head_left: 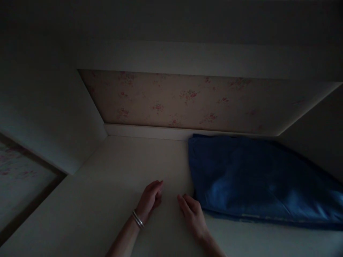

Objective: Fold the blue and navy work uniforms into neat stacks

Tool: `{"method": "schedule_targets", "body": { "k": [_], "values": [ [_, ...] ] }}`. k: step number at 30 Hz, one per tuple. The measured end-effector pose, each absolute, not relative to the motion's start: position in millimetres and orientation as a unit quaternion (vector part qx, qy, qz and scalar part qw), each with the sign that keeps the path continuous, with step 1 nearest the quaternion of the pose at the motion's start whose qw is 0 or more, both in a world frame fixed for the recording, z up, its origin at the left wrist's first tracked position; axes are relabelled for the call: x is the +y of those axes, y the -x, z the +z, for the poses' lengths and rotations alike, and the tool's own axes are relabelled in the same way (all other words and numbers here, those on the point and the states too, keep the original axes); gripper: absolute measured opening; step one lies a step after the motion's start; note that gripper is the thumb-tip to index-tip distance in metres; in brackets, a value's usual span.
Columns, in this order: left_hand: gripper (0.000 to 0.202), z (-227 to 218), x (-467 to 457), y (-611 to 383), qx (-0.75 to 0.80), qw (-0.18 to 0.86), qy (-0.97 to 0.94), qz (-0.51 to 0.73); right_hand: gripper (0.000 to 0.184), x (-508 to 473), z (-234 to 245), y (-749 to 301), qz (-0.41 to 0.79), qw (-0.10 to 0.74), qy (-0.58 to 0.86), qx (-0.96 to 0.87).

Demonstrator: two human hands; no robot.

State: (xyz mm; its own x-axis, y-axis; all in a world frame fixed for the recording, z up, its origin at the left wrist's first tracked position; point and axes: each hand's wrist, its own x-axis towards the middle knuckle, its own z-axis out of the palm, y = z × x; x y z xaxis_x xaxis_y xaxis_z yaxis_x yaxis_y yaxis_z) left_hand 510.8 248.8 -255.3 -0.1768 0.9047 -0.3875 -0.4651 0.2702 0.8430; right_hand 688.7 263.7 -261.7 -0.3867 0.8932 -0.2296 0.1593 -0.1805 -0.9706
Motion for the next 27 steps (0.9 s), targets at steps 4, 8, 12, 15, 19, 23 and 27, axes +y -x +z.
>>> {"method": "schedule_targets", "body": {
  "k": [4, 8, 12, 15, 19, 23, 27],
  "values": [
    [0.05, -255, 249, -513, 0.517, 0.611, -0.23, 0.553, 0.052, 265, -258, -689, 0.596, 0.28, 0.471, -0.587],
    [0.049, -255, 249, -513, 0.521, 0.611, -0.239, 0.546, 0.054, 265, -254, -692, 0.593, 0.263, 0.463, -0.603],
    [0.048, -253, 248, -513, 0.524, 0.607, -0.24, 0.548, 0.053, 265, -255, -694, 0.596, 0.252, 0.456, -0.612],
    [0.048, -251, 247, -514, 0.522, 0.608, -0.239, 0.548, 0.053, 265, -256, -694, 0.587, 0.254, 0.459, -0.617],
    [0.047, -250, 246, -515, 0.521, 0.607, -0.245, 0.547, 0.051, 264, -255, -692, 0.587, 0.253, 0.454, -0.621],
    [0.048, -250, 247, -515, 0.527, 0.606, -0.247, 0.541, 0.048, 264, -253, -692, 0.588, 0.235, 0.452, -0.628],
    [0.049, -250, 248, -515, 0.53, 0.605, -0.252, 0.538, 0.047, 264, -251, -691, 0.58, 0.224, 0.45, -0.642]
  ]
}}
